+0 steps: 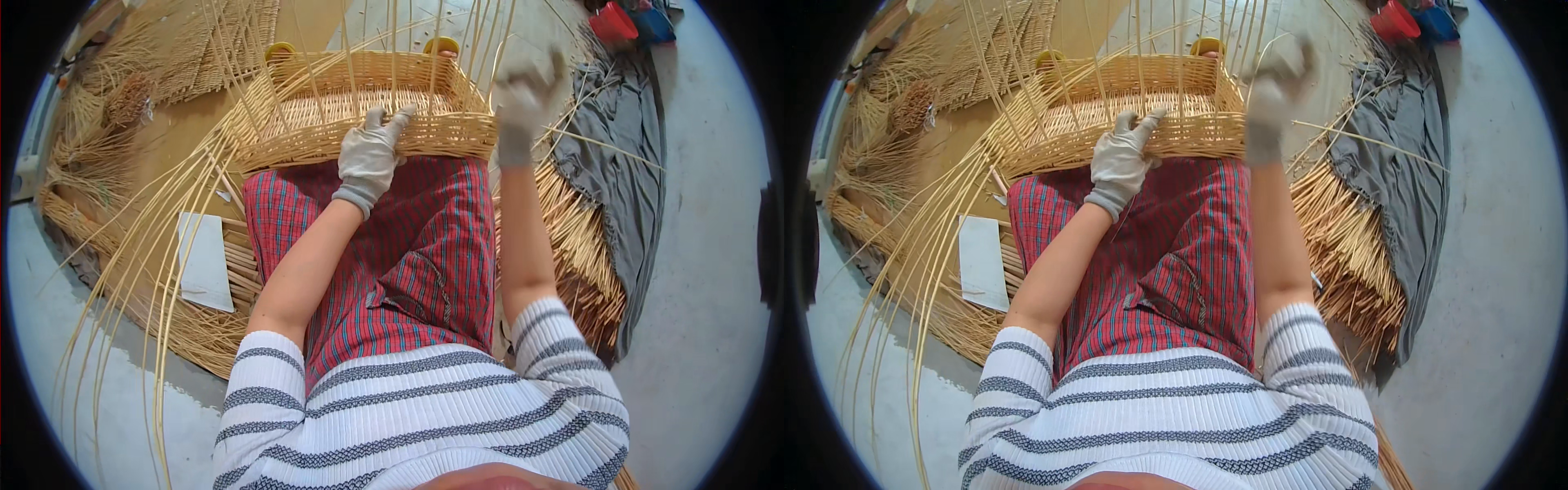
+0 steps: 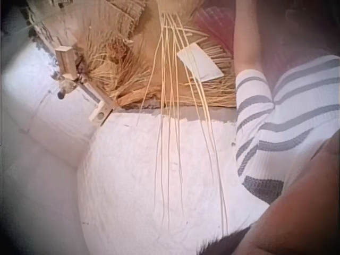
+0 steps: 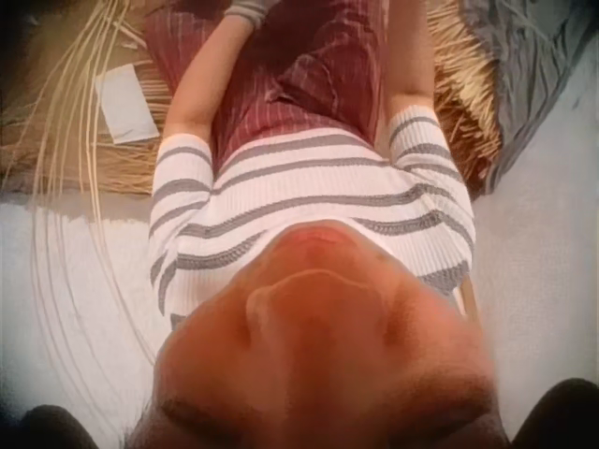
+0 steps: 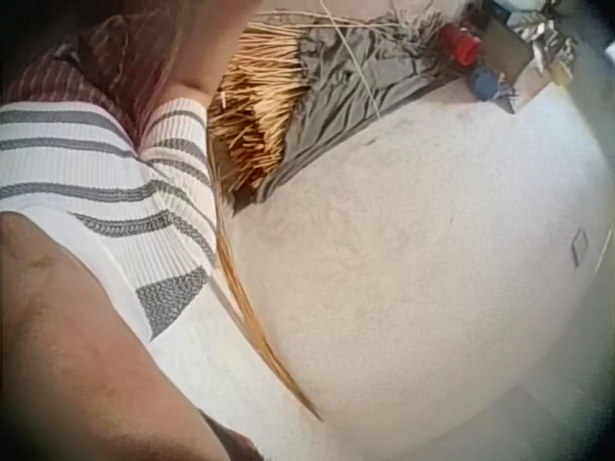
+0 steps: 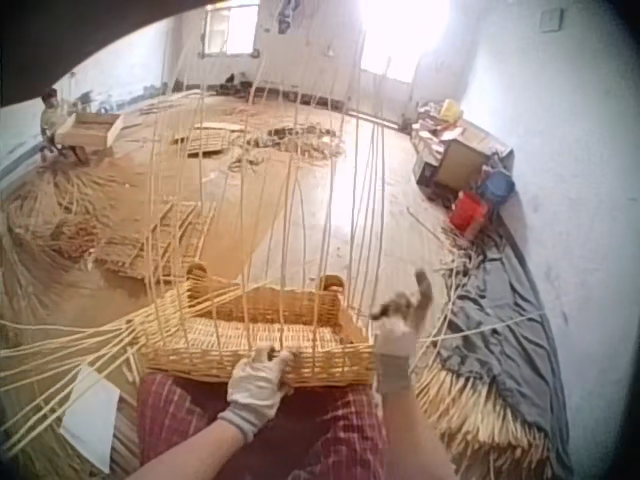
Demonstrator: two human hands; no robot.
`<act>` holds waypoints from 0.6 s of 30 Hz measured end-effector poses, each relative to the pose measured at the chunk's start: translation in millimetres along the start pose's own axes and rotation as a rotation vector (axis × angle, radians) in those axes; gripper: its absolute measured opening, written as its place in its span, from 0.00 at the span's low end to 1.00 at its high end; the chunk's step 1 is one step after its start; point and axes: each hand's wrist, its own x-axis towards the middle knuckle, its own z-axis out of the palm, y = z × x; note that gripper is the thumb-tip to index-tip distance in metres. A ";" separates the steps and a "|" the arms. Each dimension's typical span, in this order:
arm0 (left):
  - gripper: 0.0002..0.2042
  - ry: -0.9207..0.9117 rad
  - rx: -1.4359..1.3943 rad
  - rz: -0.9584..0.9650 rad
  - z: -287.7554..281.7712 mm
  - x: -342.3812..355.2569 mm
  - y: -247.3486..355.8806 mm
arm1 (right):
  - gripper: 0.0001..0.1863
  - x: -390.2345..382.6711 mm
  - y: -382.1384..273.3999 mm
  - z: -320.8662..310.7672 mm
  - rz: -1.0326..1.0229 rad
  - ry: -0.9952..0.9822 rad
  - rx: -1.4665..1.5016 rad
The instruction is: Weaving a basket using wicker or straw strips while sitting in a workshop.
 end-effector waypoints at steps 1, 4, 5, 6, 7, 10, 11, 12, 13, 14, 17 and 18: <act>0.41 0.148 0.087 0.041 0.8 -0.4 0.9 | 0.27 -18.6 -1.3 -24.8 0.191 0.164 -0.043; 0.42 0.337 0.293 0.175 9.3 8.3 33.4 | 0.15 -49.5 12.6 -80.1 0.337 0.088 -0.272; 0.40 0.186 0.225 0.152 13.2 18.3 53.3 | 0.13 -41.8 25.9 -84.8 0.205 0.015 -0.326; 0.39 0.008 0.156 0.118 19.5 24.7 79.9 | 0.11 -36.0 34.8 -90.9 0.029 -0.059 -0.354; 0.38 -0.069 0.089 0.097 22.6 30.1 101.0 | 0.07 -16.3 50.6 -86.6 -0.029 -0.085 -0.415; 0.38 -0.287 -0.034 -0.109 21.6 45.9 128.1 | 0.13 25.5 73.4 -96.3 0.569 -0.074 -0.360; 0.38 -0.255 -0.015 -0.085 21.7 47.3 127.6 | 0.13 34.0 74.7 -99.5 0.794 0.049 0.204; 0.39 -0.215 -0.044 -0.047 21.5 44.6 121.4 | 0.13 34.4 68.2 -109.0 0.724 0.150 0.247; 0.39 -0.242 -0.064 -0.051 23.0 40.7 112.3 | 0.12 27.5 58.3 -116.4 0.583 0.285 0.264; 0.39 -0.232 -0.078 -0.030 29.0 38.9 106.9 | 0.11 16.7 44.3 -120.9 0.548 0.431 0.279; 0.38 -0.146 -0.025 0.086 54.9 33.0 90.7 | 0.10 -29.0 -4.7 -104.7 0.261 0.321 0.270; 0.34 -0.111 0.037 0.101 65.4 26.7 89.4 | 0.11 -42.4 -19.0 -88.9 0.153 0.161 0.063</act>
